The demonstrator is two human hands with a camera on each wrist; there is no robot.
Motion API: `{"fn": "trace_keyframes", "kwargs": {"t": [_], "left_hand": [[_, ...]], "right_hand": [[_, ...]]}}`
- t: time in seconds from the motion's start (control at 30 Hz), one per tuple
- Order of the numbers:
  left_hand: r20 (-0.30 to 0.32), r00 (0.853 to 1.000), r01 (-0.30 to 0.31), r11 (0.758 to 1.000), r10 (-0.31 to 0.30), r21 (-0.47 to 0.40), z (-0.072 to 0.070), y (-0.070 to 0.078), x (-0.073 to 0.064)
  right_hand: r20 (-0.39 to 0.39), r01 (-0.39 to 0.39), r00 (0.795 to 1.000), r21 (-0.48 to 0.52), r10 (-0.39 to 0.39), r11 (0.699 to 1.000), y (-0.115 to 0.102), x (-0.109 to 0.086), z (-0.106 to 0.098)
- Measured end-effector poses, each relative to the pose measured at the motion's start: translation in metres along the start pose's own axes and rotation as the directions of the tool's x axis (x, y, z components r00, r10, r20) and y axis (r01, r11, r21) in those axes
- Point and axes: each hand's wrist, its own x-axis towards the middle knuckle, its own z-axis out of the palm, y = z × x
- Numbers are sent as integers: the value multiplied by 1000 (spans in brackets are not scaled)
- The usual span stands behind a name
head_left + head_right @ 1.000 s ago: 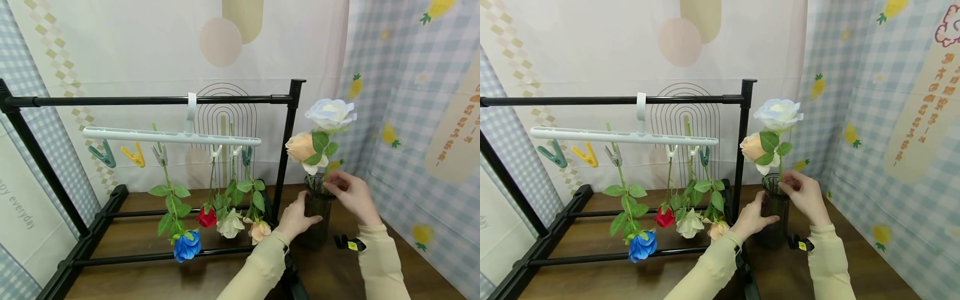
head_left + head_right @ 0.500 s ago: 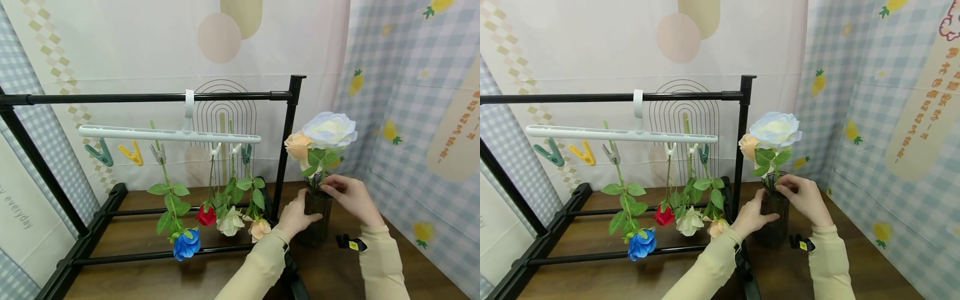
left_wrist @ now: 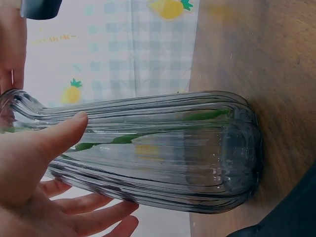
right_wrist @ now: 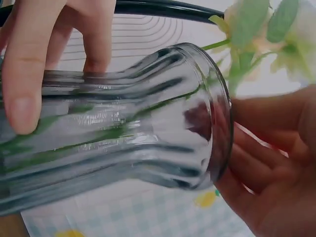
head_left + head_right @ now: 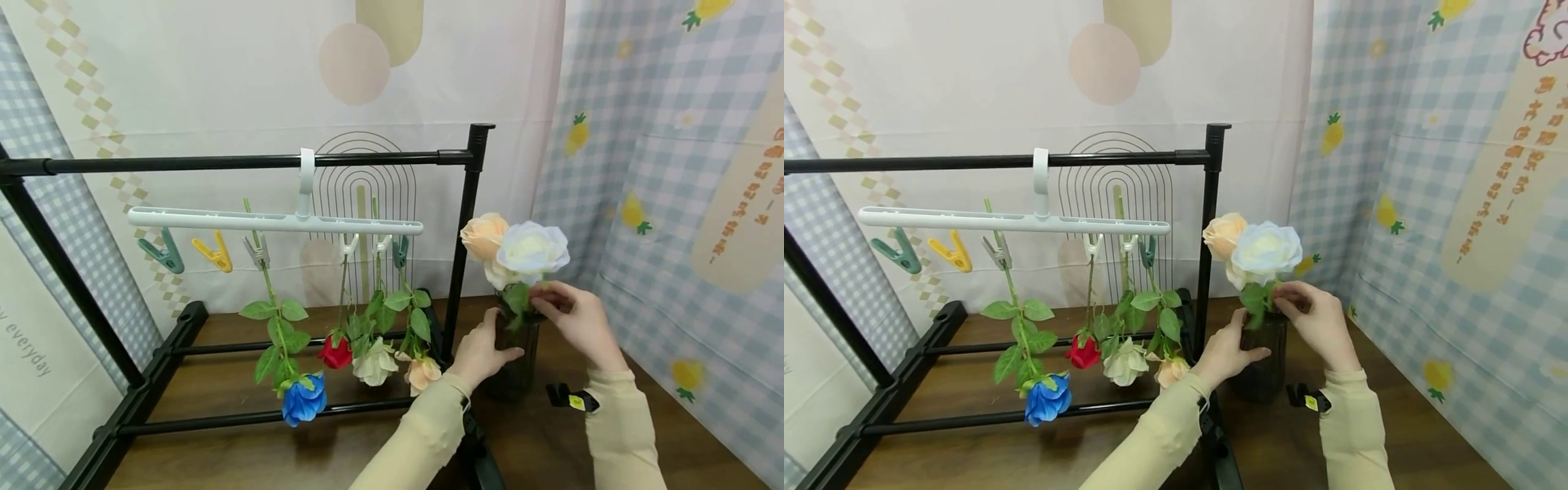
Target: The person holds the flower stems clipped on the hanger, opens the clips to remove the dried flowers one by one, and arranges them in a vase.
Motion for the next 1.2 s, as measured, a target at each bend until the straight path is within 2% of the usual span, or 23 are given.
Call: {"fn": "trace_keyframes", "kwargs": {"t": [0.07,0.13,0.27,0.4,0.57,0.7,0.8,0.9,1.07,1.13,1.2], "left_hand": [[-5,1000,-1,1000,1,10,0,0,0],[-13,1000,-13,1000,13,13,0,0,0],[-30,999,-42,999,42,19,0,-2,-1],[-39,998,-46,999,47,26,0,-3,-1],[-25,999,-20,999,21,32,-2,-1,-3],[25,999,32,998,-33,54,-10,3,-11],[70,995,59,993,-67,103,-26,4,-23],[96,994,32,985,-49,170,-45,7,-38],[74,994,-103,951,85,290,-80,8,-71],[43,990,-143,940,136,310,-96,7,-84],[4,986,-159,941,165,297,-112,5,-96]], "right_hand": [[-94,-39,995,23,41,999,1,-3,-3],[-184,-70,980,44,77,997,0,-6,-7],[-299,-93,946,127,127,988,-5,-12,-15],[-352,-102,923,161,154,982,-17,-18,-22],[-361,-46,928,127,89,991,-36,-29,-31],[-407,7,912,109,38,994,-51,-38,-40],[-439,42,898,109,10,993,-60,-41,-41],[-457,85,889,109,-26,990,-66,-44,-40],[-482,181,870,119,-103,976,-72,-48,-39],[-490,204,863,113,-125,972,-75,-50,-39],[-487,230,861,113,-147,967,-79,-51,-39]]}}
